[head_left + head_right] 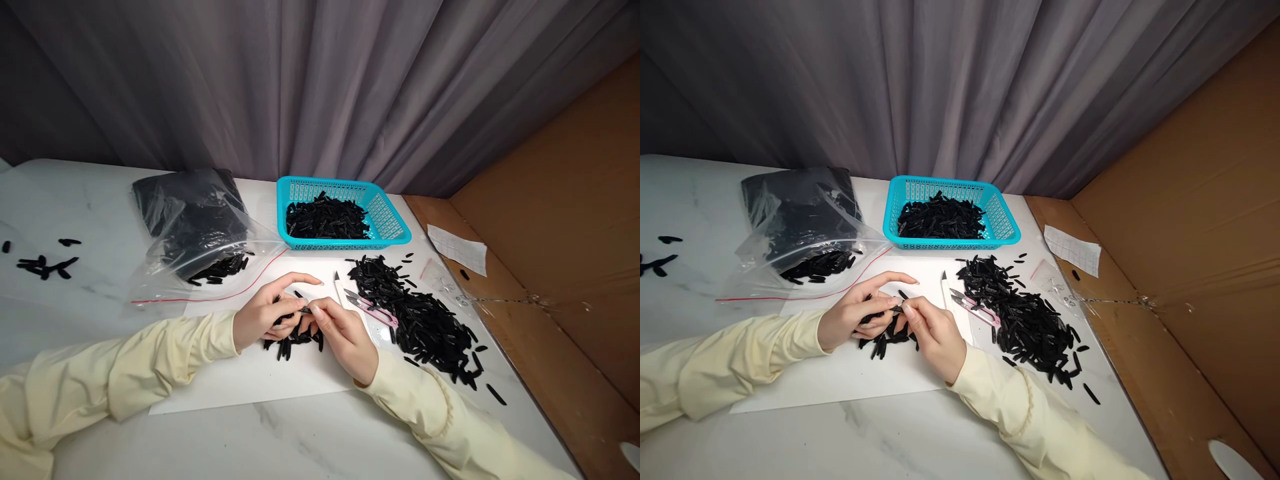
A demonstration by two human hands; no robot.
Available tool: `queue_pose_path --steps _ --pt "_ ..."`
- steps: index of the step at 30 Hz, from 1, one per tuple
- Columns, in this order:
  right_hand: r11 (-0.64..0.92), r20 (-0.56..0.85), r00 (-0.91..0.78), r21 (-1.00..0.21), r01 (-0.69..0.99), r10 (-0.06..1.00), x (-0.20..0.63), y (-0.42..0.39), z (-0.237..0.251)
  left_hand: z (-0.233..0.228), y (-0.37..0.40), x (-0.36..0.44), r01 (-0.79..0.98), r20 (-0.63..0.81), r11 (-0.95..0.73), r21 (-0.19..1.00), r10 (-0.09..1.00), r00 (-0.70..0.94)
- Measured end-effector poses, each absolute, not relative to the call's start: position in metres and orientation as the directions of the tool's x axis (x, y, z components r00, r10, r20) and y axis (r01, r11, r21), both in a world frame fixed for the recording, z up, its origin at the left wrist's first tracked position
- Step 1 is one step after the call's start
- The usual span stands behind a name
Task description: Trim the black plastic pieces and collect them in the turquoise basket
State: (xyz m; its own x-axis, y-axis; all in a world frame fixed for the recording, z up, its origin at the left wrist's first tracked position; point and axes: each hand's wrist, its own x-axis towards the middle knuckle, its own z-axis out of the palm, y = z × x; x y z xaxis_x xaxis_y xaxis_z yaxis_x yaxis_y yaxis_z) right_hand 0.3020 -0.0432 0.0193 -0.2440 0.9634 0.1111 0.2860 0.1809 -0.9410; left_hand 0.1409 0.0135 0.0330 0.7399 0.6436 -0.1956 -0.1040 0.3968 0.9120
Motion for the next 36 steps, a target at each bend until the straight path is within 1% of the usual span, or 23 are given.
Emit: queue_pose_path --steps 2,4,7,9,10,11,13,14,15,16,17,19,21,24,30,36 --pt "0.205 0.133 -0.241 -0.930 0.304 0.961 0.302 -0.045 0.022 0.032 0.014 0.141 -0.112 -0.199 0.408 0.906 0.644 0.739" --pt "0.251 0.188 -0.206 -0.904 0.346 0.960 0.307 -0.042 0.029 0.031 0.016 0.142 -0.123 -0.211 0.431 0.894 0.648 0.732" --pt "0.331 0.340 -0.062 -0.831 0.447 0.939 0.327 -0.022 0.048 0.030 0.019 0.143 -0.121 -0.247 0.478 0.870 0.634 0.733" --pt "0.353 0.443 0.045 -0.768 0.534 0.895 0.347 0.004 0.064 0.029 0.021 0.143 -0.116 -0.260 0.502 0.857 0.616 0.744" --pt "0.359 0.487 0.055 -0.712 0.603 0.872 0.356 0.018 0.072 0.029 0.021 0.143 -0.119 -0.260 0.508 0.853 0.612 0.747" --pt "0.359 0.517 0.027 -0.631 0.687 0.856 0.364 0.031 0.079 0.028 0.022 0.143 -0.125 -0.257 0.511 0.851 0.611 0.749" --pt "0.347 0.541 -0.071 -0.428 0.835 0.838 0.373 0.049 0.089 0.028 0.023 0.143 -0.138 -0.255 0.518 0.844 0.614 0.747" --pt "0.363 0.531 -0.142 -0.339 0.868 0.836 0.372 0.052 0.092 0.028 0.024 0.143 -0.141 -0.259 0.526 0.839 0.614 0.746" --pt "0.406 0.508 -0.227 -0.275 0.871 0.831 0.368 0.050 0.094 0.028 0.024 0.144 -0.144 -0.264 0.536 0.832 0.611 0.746" --pt "0.467 0.473 -0.315 -0.247 0.849 0.823 0.360 0.044 0.095 0.027 0.024 0.144 -0.145 -0.271 0.547 0.825 0.606 0.748" --pt "0.527 0.436 -0.392 -0.250 0.812 0.810 0.350 0.035 0.093 0.027 0.024 0.144 -0.145 -0.277 0.559 0.816 0.599 0.751" --pt "0.633 0.359 -0.529 -0.311 0.709 0.769 0.328 0.012 0.087 0.026 0.024 0.144 -0.147 -0.288 0.583 0.799 0.587 0.757" --pt "0.688 0.332 -0.602 -0.364 0.628 0.726 0.309 -0.007 0.077 0.024 0.024 0.145 -0.159 -0.293 0.601 0.783 0.582 0.758" --pt "0.685 0.353 -0.587 -0.412 0.601 0.728 0.295 -0.019 0.061 0.021 0.026 0.145 -0.159 -0.297 0.634 0.757 0.551 0.780" --pt "0.668 0.439 -0.504 -0.497 0.554 0.744 0.299 -0.015 0.047 0.019 0.029 0.146 -0.084 -0.315 0.687 0.721 0.434 0.844" --pt "0.668 0.484 -0.460 -0.540 0.512 0.744 0.301 -0.017 0.049 0.024 0.031 0.145 -0.047 -0.329 0.689 0.724 0.404 0.853"
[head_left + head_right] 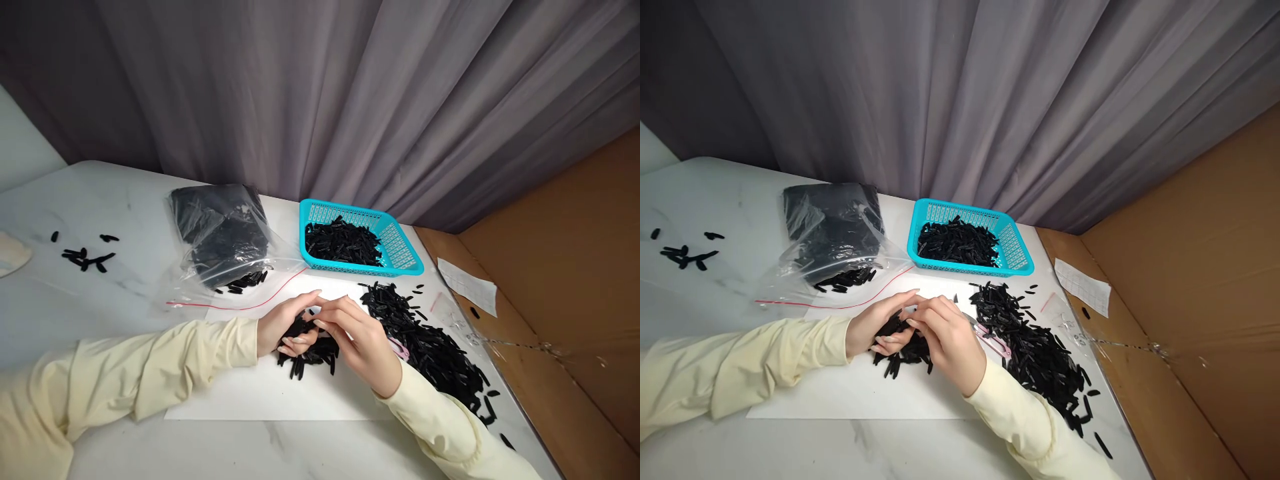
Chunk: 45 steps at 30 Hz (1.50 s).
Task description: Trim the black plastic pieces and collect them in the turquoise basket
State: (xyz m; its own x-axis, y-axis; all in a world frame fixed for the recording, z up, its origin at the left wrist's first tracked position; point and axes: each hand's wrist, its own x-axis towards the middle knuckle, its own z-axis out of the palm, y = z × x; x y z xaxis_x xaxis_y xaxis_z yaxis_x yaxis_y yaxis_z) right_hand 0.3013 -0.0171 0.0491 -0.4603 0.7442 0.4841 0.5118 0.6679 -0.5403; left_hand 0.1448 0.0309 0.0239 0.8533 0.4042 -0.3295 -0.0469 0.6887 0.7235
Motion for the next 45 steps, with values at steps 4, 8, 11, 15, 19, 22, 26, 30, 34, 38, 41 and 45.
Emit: queue_pose_path --steps 4,8,11,15,19,22,26,30,34,38,41,45 --pt "0.635 0.449 -0.452 -0.599 0.488 0.771 0.300 -0.018 0.055 0.024 0.034 0.145 -0.028 -0.341 0.727 0.686 0.355 0.870" --pt "0.587 0.378 -0.457 -0.620 0.521 0.805 0.297 -0.014 0.060 0.022 0.036 0.147 0.045 -0.406 0.771 0.636 0.284 0.869" --pt "0.577 0.320 -0.490 -0.579 0.576 0.811 0.294 -0.009 0.059 0.022 0.036 0.148 0.049 -0.433 0.796 0.604 0.276 0.858" --pt "0.572 0.249 -0.533 -0.544 0.614 0.809 0.291 -0.004 0.059 0.023 0.034 0.149 0.036 -0.436 0.798 0.601 0.290 0.852" --pt "0.658 0.240 -0.621 -0.408 0.633 0.746 0.288 -0.003 0.062 0.024 0.032 0.150 0.058 -0.444 0.769 0.637 0.304 0.843" --pt "0.751 0.252 -0.708 -0.267 0.605 0.660 0.286 -0.004 0.063 0.024 0.032 0.149 0.042 -0.422 0.749 0.661 0.325 0.846" --pt "0.828 0.331 -0.765 -0.112 0.550 0.552 0.284 -0.005 0.062 0.022 0.034 0.148 -0.021 -0.385 0.751 0.659 0.361 0.849" --pt "0.804 0.425 -0.693 -0.175 0.568 0.582 0.286 -0.006 0.064 0.021 0.037 0.148 0.003 -0.376 0.740 0.672 0.338 0.862" --pt "0.705 0.484 -0.516 -0.415 0.575 0.706 0.292 -0.011 0.074 0.024 0.038 0.147 0.050 -0.389 0.718 0.694 0.315 0.866" --pt "0.410 0.332 -0.248 -0.811 0.418 0.910 0.302 -0.025 0.080 0.029 0.036 0.145 0.070 -0.414 0.682 0.728 0.355 0.838" --pt "0.143 0.126 -0.157 -0.984 0.106 0.980 0.309 -0.035 0.073 0.032 0.034 0.144 0.093 -0.425 0.656 0.749 0.367 0.827" --pt "-0.106 -0.064 -0.176 -0.966 -0.238 0.982 0.312 -0.047 0.059 0.034 0.033 0.145 0.140 -0.438 0.626 0.767 0.352 0.827"
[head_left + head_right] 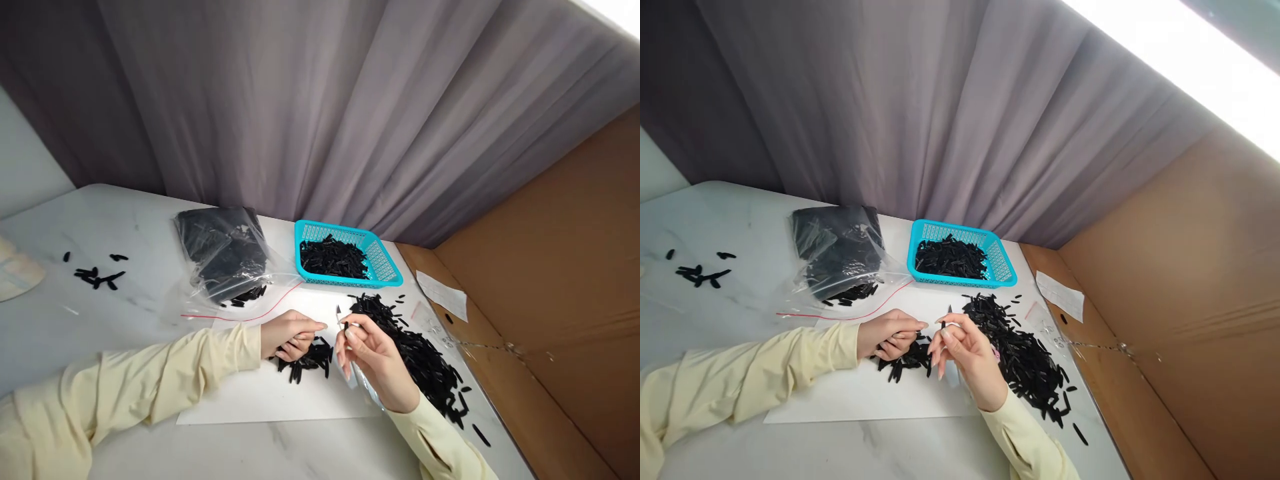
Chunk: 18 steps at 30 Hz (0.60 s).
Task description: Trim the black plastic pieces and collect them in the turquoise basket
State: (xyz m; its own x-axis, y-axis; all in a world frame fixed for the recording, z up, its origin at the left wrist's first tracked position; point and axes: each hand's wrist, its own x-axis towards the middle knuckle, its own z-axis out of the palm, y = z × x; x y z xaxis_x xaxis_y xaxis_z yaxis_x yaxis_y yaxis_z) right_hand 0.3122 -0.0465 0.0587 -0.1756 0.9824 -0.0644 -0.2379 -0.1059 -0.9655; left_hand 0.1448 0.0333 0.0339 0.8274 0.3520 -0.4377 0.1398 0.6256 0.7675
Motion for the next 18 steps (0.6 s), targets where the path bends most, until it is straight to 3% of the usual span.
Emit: queue_pose_path --steps 6,12,18 --pt "-0.279 -0.192 -0.249 -0.881 -0.382 0.949 0.311 -0.051 0.040 0.035 0.029 0.144 0.177 -0.434 0.572 0.801 0.351 0.830" --pt "-0.304 -0.224 -0.211 -0.789 -0.534 0.951 0.307 -0.048 0.028 0.037 0.020 0.144 0.255 -0.454 0.495 0.831 0.337 0.825" --pt "-0.339 -0.273 -0.201 -0.744 -0.576 0.941 0.302 -0.047 0.023 0.041 0.013 0.145 0.273 -0.430 0.393 0.878 0.400 0.809"
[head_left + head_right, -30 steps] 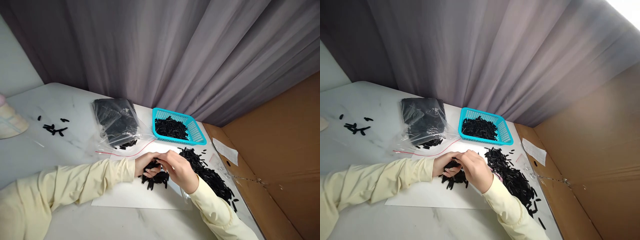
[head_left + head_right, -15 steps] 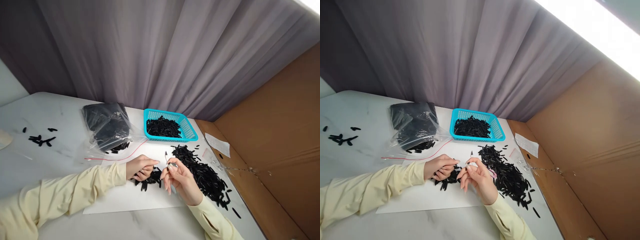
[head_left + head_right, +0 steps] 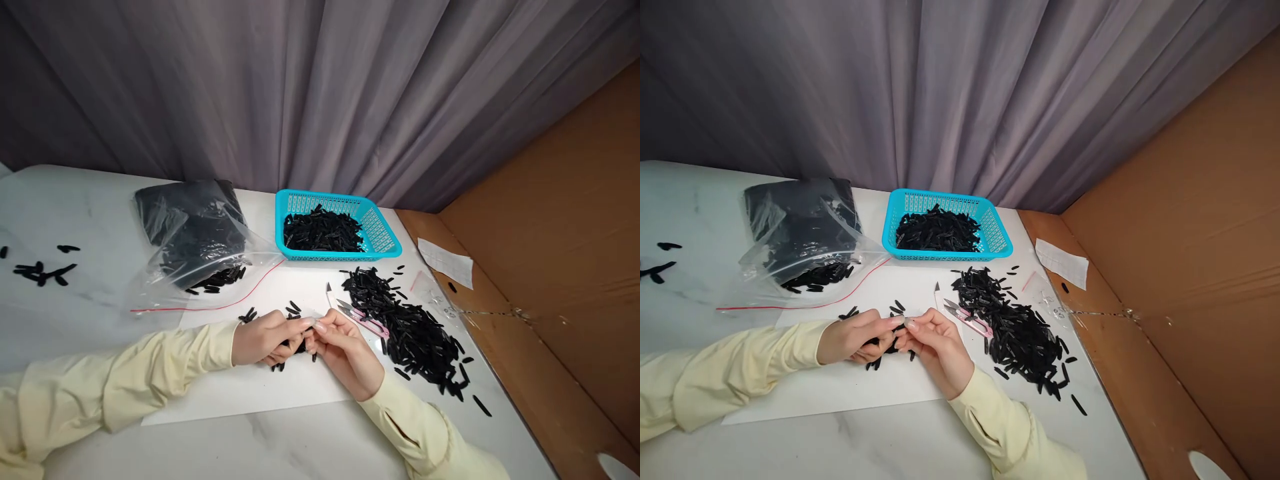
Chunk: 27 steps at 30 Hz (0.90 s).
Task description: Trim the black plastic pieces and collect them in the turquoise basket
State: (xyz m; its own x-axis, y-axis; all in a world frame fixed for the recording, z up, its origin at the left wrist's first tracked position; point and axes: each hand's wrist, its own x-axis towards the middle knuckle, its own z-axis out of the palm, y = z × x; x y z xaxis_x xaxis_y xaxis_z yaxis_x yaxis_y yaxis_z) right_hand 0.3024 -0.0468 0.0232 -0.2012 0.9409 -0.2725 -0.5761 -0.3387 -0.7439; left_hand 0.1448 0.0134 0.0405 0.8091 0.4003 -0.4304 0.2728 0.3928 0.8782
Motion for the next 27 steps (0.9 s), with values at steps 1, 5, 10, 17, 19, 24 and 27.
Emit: queue_pose_path --steps 1,5,10,17,19,24,27 --pt "-0.340 -0.280 -0.194 -0.742 -0.577 0.940 0.302 -0.047 0.023 0.040 0.013 0.145 0.269 -0.431 0.397 0.877 0.405 0.806" --pt "-0.306 -0.264 -0.157 -0.780 -0.545 0.952 0.301 -0.047 0.019 0.038 0.014 0.145 0.251 -0.441 0.448 0.858 0.392 0.807" --pt "-0.266 -0.236 -0.125 -0.823 -0.501 0.964 0.301 -0.048 0.018 0.034 0.015 0.145 0.251 -0.462 0.467 0.848 0.417 0.783" --pt "-0.311 -0.274 -0.149 -0.796 -0.519 0.950 0.303 -0.047 0.022 0.029 0.018 0.146 0.189 -0.466 0.550 0.813 0.422 0.778" --pt "-0.311 -0.271 -0.153 -0.794 -0.522 0.950 0.303 -0.047 0.023 0.027 0.019 0.145 0.169 -0.456 0.569 0.805 0.410 0.790" --pt "-0.319 -0.271 -0.168 -0.796 -0.514 0.948 0.303 -0.048 0.022 0.026 0.019 0.144 0.165 -0.461 0.589 0.791 0.397 0.794" --pt "-0.322 -0.270 -0.177 -0.798 -0.510 0.947 0.303 -0.048 0.021 0.027 0.019 0.145 0.184 -0.477 0.584 0.791 0.400 0.782"
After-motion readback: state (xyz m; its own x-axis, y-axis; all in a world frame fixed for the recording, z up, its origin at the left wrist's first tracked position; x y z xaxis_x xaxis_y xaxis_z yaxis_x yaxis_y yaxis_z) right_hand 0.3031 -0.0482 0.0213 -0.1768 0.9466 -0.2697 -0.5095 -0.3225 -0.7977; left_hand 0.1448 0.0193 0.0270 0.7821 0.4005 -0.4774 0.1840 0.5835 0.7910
